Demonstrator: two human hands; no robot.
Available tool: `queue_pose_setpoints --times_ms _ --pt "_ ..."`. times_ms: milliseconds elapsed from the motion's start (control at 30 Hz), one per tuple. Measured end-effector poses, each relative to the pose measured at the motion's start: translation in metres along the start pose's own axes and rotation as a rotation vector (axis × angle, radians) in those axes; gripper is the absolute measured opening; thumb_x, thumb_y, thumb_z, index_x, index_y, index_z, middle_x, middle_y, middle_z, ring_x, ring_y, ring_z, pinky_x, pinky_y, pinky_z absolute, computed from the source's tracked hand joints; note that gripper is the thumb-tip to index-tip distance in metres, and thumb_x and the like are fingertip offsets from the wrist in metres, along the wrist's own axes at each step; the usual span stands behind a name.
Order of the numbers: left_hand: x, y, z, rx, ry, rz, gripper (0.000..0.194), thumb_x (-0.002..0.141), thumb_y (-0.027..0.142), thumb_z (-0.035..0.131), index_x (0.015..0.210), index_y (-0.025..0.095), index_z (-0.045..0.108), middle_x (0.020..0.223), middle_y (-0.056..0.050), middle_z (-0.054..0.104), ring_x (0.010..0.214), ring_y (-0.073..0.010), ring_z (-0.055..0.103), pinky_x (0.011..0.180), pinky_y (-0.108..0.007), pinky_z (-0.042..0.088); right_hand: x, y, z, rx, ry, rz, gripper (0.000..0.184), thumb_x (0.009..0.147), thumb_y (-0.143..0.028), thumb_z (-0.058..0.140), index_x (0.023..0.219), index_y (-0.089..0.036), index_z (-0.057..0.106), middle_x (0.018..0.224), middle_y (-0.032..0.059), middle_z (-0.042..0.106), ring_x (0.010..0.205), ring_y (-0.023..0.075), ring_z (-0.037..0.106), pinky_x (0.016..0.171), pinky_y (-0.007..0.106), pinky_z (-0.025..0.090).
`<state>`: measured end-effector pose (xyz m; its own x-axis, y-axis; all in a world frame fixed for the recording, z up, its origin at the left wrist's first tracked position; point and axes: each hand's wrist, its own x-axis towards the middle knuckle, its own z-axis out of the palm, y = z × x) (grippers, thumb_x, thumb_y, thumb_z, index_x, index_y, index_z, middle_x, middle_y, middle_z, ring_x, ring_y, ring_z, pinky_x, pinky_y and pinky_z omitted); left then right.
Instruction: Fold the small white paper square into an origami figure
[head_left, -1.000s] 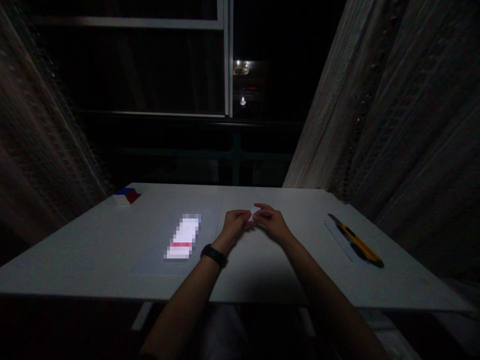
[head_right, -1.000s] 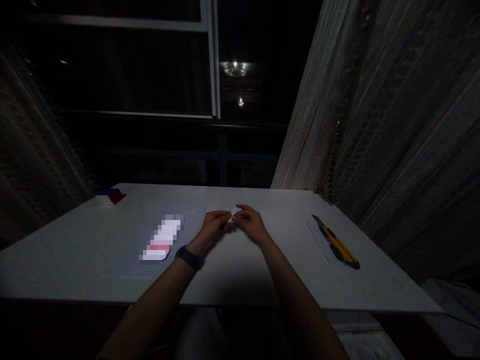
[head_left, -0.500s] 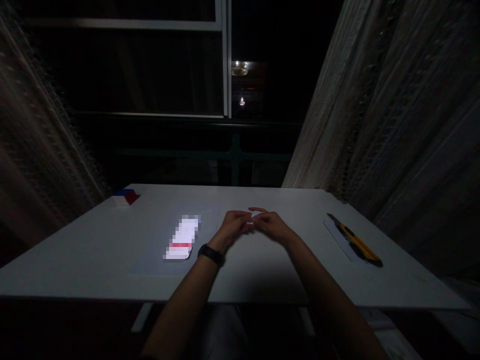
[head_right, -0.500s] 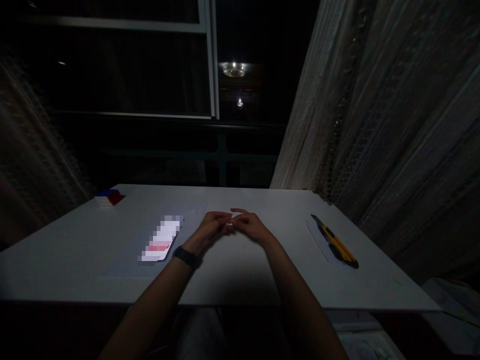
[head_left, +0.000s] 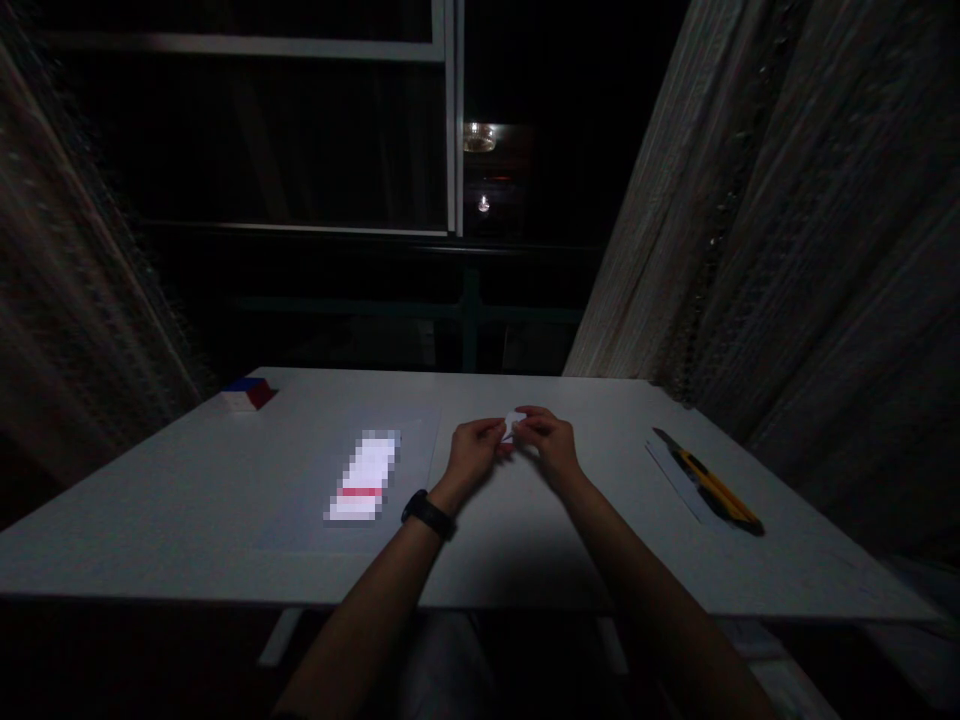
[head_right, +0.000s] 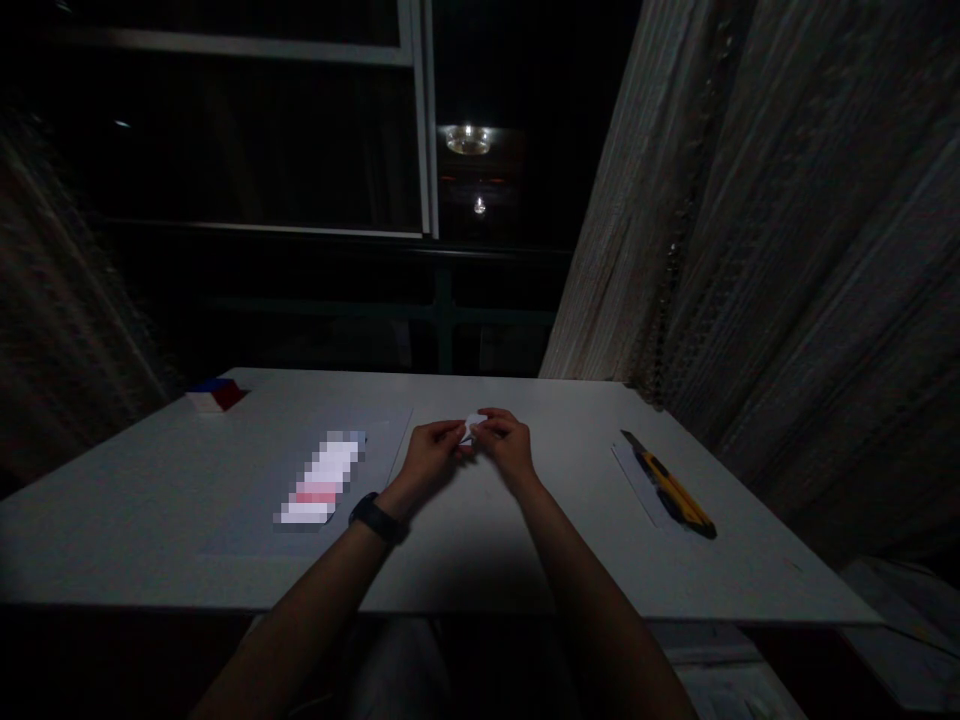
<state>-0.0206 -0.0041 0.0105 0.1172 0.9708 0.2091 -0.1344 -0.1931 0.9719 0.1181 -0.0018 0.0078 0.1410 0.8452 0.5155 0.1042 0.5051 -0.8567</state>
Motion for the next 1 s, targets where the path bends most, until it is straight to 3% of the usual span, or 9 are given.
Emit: queue_pose_setpoints --times_ms 267,400,500,733,1000 --pt "-0.001 -0.001 0.001 0.123 -0.048 0.062 0.033 0.077 0.027 0.057 0.103 0.009 0.064 0.072 -0.009 0.069 0.059 -0.0154 0.064 0.053 -0.023 0.048 -0.001 0.002 0.009 0.036 0.077 0.049 0.022 0.063 -0.039 0.066 0.059 -0.018 0.062 0.094 0.0079 0.065 0.081 0.0204 0.06 0.074 0.035 0.048" --pt "-0.005 0.008 0.001 0.213 -0.075 0.116 0.036 0.08 0.032 0.052 0.106 0.011 0.063 0.074 -0.008 0.069 0.061 -0.0145 0.063 0.056 -0.023 0.048 -0.001 -0.001 0.012 0.003 0.104 0.068 0.023 0.065 -0.041 0.064 0.065 -0.017 0.062 0.082 0.0066 0.067 0.075 0.0194 0.061 0.072 0.034 0.048" --pt "-0.006 0.007 0.001 0.247 -0.051 0.125 0.038 0.074 0.034 0.06 0.104 0.012 0.064 0.072 -0.006 0.069 0.061 -0.0139 0.061 0.056 -0.022 0.046 -0.001 -0.001 0.012 -0.001 0.117 0.062 0.024 0.064 -0.041 0.064 0.064 -0.018 0.061 0.079 0.0063 0.067 0.075 0.02 0.061 0.073 0.034 0.048" --pt "0.0 -0.003 0.003 0.005 0.015 0.007 0.037 0.068 0.027 0.067 0.099 0.008 0.064 0.065 -0.007 0.067 0.055 -0.0138 0.061 0.05 -0.021 0.046 -0.003 0.0 0.011 0.056 0.112 0.047 0.021 0.062 -0.039 0.068 0.059 -0.019 0.063 0.09 0.007 0.065 0.081 0.0209 0.061 0.076 0.036 0.048" --pt "-0.005 0.007 0.004 -0.207 0.038 -0.134 0.037 0.061 0.019 0.073 0.094 0.006 0.062 0.065 -0.01 0.067 0.057 -0.0173 0.064 0.047 -0.022 0.049 -0.002 0.003 0.008 0.072 0.094 0.039 0.019 0.064 -0.037 0.067 0.061 -0.019 0.063 0.09 0.0072 0.065 0.083 0.021 0.06 0.077 0.036 0.047"
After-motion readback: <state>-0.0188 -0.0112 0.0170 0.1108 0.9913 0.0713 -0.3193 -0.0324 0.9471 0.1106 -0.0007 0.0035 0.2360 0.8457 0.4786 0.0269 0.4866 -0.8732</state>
